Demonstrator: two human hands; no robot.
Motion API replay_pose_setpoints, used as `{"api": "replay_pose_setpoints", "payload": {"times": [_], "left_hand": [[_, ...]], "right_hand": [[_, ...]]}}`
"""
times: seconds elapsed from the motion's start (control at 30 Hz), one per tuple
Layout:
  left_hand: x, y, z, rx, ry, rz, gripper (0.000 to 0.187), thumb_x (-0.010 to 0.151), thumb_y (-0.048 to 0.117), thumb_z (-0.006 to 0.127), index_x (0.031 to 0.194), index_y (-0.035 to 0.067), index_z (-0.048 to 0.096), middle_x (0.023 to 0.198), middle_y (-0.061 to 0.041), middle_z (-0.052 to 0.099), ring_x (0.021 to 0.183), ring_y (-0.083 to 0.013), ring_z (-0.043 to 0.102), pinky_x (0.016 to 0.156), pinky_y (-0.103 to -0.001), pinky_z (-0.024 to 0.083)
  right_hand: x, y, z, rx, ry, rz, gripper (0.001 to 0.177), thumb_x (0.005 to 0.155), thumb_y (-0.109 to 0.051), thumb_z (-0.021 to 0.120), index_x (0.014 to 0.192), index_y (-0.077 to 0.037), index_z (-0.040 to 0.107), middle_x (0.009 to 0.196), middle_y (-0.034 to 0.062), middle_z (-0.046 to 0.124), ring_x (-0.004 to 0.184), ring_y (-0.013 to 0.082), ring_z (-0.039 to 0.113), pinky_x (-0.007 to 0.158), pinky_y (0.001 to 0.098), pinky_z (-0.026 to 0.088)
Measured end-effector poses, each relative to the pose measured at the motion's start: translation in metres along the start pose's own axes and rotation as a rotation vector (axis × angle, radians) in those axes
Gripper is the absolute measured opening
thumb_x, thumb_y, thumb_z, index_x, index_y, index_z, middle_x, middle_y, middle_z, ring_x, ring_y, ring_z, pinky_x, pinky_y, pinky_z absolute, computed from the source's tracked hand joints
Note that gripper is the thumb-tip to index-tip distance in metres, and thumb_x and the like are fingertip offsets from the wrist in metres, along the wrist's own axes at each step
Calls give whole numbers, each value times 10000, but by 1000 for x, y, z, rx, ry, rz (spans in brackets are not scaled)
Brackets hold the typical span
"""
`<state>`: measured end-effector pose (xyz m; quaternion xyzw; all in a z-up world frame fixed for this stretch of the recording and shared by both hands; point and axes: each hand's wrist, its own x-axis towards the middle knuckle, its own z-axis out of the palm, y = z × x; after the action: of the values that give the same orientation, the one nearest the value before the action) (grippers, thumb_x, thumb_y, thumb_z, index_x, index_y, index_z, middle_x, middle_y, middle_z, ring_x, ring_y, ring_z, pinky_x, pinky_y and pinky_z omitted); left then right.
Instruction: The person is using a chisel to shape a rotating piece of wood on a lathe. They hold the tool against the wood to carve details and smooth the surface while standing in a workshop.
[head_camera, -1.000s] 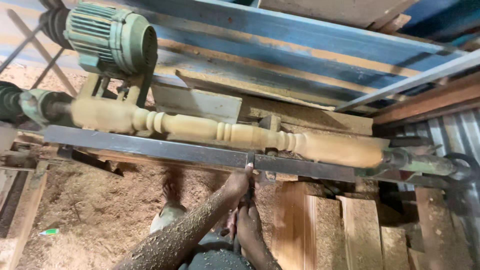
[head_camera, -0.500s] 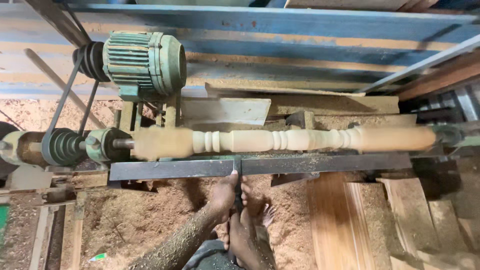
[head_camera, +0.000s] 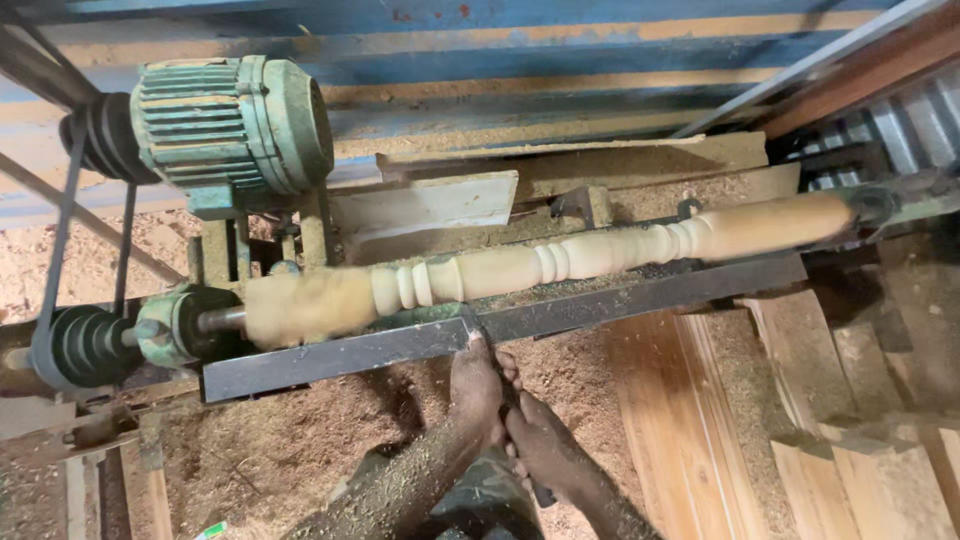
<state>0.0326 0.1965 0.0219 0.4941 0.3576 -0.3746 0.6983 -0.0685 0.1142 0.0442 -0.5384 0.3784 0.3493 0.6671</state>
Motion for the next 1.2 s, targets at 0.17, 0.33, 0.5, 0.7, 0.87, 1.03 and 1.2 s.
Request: {"api": "replay_pose_setpoints", "payload": {"times": [0.17,0.33,0.5,0.7,0.87,1.03,1.2], "left_hand": [[-7,-4,21,-151,88,-2,415,1096,379,325,935,20,457,659,-80,536,512,-197,470,458,-378,446],[-1,4,-26,-26,-137,-47,374,1081,347,329,1023,55,554,702,-73,588,540,-161,494,477,-332,454],[-3,36,-52,203,-281,-121,423,1111,354,328,976,30,565,698,-36,562,532,-140,474,504,-318,503],[2,25,-39,244,-220,-12,448,1088,375,313,918,49,569,660,-40,554,536,-160,493,508,-333,494],[5,0,-25,94,-95,44,422,1099,373,350,895,54,536,634,-52,564,518,-170,509,480,-336,465],[13,-16,-5,156,29,137,547,1105,387,348,863,-23,618,588,-70,595,466,-181,524,433,-327,471],[7,-18,8,-76,94,86,382,1090,336,385,941,37,570,661,-83,610,499,-162,519,424,-321,452]], "right_hand": [[-1,-13,-31,-92,-65,-57,214,1085,-319,373,1113,-134,475,712,2,538,470,92,443,367,256,401],[-6,11,49,166,151,25,295,1103,-377,317,1151,-143,489,743,-8,513,480,83,430,389,245,399],[31,25,113,399,270,-17,214,1088,-284,376,1173,-112,470,777,59,547,504,133,491,389,293,422],[0,-6,88,270,208,3,307,1087,-266,321,1364,-153,391,745,37,509,498,123,443,395,277,401],[-13,-13,56,52,160,48,416,1078,-279,292,1492,-265,321,700,24,470,478,121,409,394,267,384],[5,4,3,-57,-58,-197,348,1132,-256,351,1291,31,466,816,55,634,640,111,655,512,253,567],[-2,-3,-8,-197,22,-132,308,1149,-350,324,1301,-128,472,799,-3,566,603,64,551,504,213,523]]}}
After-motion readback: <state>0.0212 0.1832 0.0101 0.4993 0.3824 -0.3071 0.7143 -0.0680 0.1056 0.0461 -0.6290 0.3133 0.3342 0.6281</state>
